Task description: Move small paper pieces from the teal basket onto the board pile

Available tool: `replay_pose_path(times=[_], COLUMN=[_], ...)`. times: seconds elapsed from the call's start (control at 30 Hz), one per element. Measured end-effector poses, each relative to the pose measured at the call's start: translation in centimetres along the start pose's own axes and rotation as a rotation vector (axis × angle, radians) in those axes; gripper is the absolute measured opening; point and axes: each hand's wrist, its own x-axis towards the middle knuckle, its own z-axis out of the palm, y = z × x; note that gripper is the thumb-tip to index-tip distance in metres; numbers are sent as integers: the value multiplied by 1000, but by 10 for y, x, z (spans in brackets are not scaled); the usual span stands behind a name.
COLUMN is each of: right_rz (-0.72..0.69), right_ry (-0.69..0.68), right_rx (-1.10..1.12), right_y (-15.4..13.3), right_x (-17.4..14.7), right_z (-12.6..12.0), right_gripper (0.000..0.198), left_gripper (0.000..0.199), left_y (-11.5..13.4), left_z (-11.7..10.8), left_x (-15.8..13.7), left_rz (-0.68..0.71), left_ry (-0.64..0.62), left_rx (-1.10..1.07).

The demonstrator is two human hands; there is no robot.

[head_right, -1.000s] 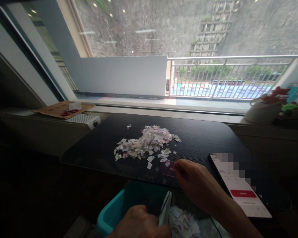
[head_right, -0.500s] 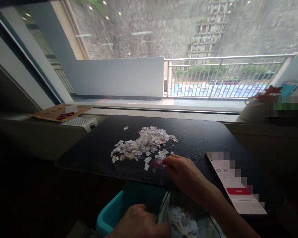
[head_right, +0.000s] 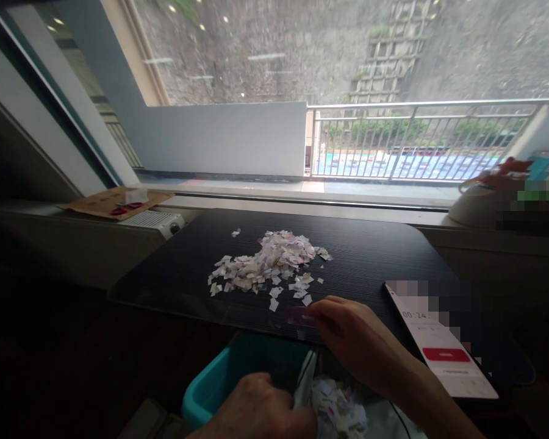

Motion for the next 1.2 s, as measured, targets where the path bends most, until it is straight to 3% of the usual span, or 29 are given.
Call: replay_pose_path(times=[0.1,0.33,0.53,0.8,1.0,1.2], right_rz=[12,13,53,38,91,167], right_ry=[35,21,131,26,59,69], right_rx=[5,7,-12,19,-19,-37], right_y=[2,4,21,22,14,25], right_x=[-2,-7,-20,-39,-32,-33], right_z=[0,4,4,9,8,5], right_gripper=[20,20,21,22,21,18], left_gripper=[13,17,16,15,14,13], left_y=[0,0,0,2,2,2], left_z=[1,10,6,9,5,-1], left_x=[1,2,0,3,3,1], left_rz=[1,10,16,11,-1,1], left_ry=[-25,74,48,126,47,23], left_rx=[6,-8,23,-31,-6,-24])
